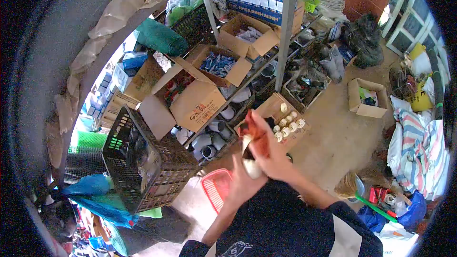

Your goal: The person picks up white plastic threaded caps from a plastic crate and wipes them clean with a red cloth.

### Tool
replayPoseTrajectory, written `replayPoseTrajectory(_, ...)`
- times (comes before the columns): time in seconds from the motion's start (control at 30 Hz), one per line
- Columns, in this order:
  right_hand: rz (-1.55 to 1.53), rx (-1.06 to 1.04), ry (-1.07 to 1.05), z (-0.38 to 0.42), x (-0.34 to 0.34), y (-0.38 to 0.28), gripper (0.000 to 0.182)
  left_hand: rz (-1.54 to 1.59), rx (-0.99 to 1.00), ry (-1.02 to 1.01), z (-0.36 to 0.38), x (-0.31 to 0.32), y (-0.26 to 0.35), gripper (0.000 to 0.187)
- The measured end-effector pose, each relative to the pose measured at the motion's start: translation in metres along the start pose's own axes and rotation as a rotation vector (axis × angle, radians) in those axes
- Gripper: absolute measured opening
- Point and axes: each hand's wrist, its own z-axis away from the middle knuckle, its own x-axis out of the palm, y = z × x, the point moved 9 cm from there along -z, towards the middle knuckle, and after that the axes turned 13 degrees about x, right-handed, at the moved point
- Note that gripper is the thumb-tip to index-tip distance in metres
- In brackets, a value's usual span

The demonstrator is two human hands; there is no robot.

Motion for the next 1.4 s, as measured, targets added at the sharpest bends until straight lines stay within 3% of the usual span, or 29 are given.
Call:
replayPoseTrajectory(0.03,0.136,-0.001,0.071,-0.010,-0.013,-0.025,0.055,-0.192,0.098,-0.015,0.003,0.001,0.018,0.072)
replayPoseTrajectory(0.1,0.318,0.191,-0.248,-0.010,-0.009,-0.038,0.044,-0.282,0.151,-0.012,0.000,-0.005,0.025,0.070)
replayPoseTrajectory(0.2,0.698,0.194,-0.221,0.000,-0.017,-0.030,0.046,-0.581,0.415,-0.001,-0.017,-0.033,0.057,0.061)
replayPoseTrajectory(0.3,0.634,0.027,-0.030,0.004,-0.023,-0.028,0.038,-0.749,0.577,-0.026,-0.016,-0.030,0.063,0.055)
replayPoseTrajectory(0.4,0.523,0.137,-0.111,0.002,-0.025,-0.016,0.037,-0.690,0.668,-0.017,-0.013,-0.029,0.063,0.055)
replayPoseTrajectory(0.5,0.381,0.431,-0.144,0.000,-0.030,0.014,0.043,-0.587,0.515,-0.020,-0.014,-0.023,0.034,0.056)
replayPoseTrajectory(0.53,0.270,0.454,-0.107,0.002,-0.031,0.024,0.042,-0.509,0.319,-0.057,-0.011,-0.017,0.034,0.059)
replayPoseTrajectory(0.57,0.163,0.465,-0.067,0.003,-0.032,0.040,0.041,-0.052,0.243,-0.018,-0.007,-0.004,-0.008,0.061)
replayPoseTrajectory(0.63,-0.053,0.501,0.013,0.010,-0.033,0.058,0.040,0.222,0.183,-0.032,-0.006,0.013,0.019,0.068)
replayPoseTrajectory(0.67,-0.027,0.435,0.040,0.015,-0.034,0.055,0.037,0.211,0.221,0.017,-0.008,0.013,0.008,0.066)
replayPoseTrajectory(0.7,-0.065,0.364,-0.037,0.019,-0.021,0.052,0.043,0.274,0.103,0.031,-0.012,0.013,0.000,0.066)
replayPoseTrajectory(0.77,0.347,0.035,0.119,0.027,-0.018,0.029,0.048,0.406,-0.133,0.020,-0.017,0.011,-0.005,0.066)
replayPoseTrajectory(0.8,0.240,0.090,0.084,0.027,-0.017,0.040,0.056,0.396,-0.140,-0.009,-0.018,0.011,-0.005,0.065)
replayPoseTrajectory(0.9,-0.049,0.098,0.024,0.028,-0.024,0.042,0.052,0.335,-0.151,-0.128,-0.004,0.027,0.010,0.064)
replayPoseTrajectory(0.93,-0.159,0.153,0.107,0.013,-0.033,0.040,0.046,0.303,-0.159,-0.169,0.006,0.030,0.013,0.064)
replayPoseTrajectory(0.97,0.057,0.136,0.195,0.012,-0.047,0.018,0.043,0.181,-0.038,-0.182,0.015,0.034,-0.009,0.065)
replayPoseTrajectory(1.03,-0.180,0.455,0.074,0.013,-0.040,0.057,0.046,0.311,-0.108,-0.128,0.011,0.037,0.013,0.060)
replayPoseTrajectory(1.1,-0.100,0.327,0.055,0.030,-0.022,0.054,0.052,0.393,-0.104,0.007,-0.008,0.016,0.023,0.052)
replayPoseTrajectory(1.13,-0.062,0.221,0.032,0.039,-0.011,0.052,0.056,0.410,0.043,0.017,-0.016,0.008,0.038,0.046)
replayPoseTrajectory(1.2,0.129,0.122,0.076,0.046,-0.015,0.042,0.056,0.450,-0.021,0.065,-0.011,0.008,0.038,0.037)
replayPoseTrajectory(1.23,0.027,0.120,0.053,0.042,-0.015,0.048,0.056,0.425,-0.020,0.043,-0.004,0.011,0.031,0.035)
replayPoseTrajectory(1.3,-0.271,0.463,0.102,0.027,-0.038,0.063,0.055,0.453,-0.115,-0.189,0.014,0.027,0.014,0.031)
replayPoseTrajectory(1.33,-0.287,0.437,0.136,0.024,-0.041,0.057,0.055,0.518,-0.156,-0.275,0.022,0.036,0.017,0.038)
replayPoseTrajectory(1.4,-0.294,0.296,0.128,0.022,-0.034,0.042,0.059,0.646,-0.158,-0.133,0.016,0.033,0.011,0.043)
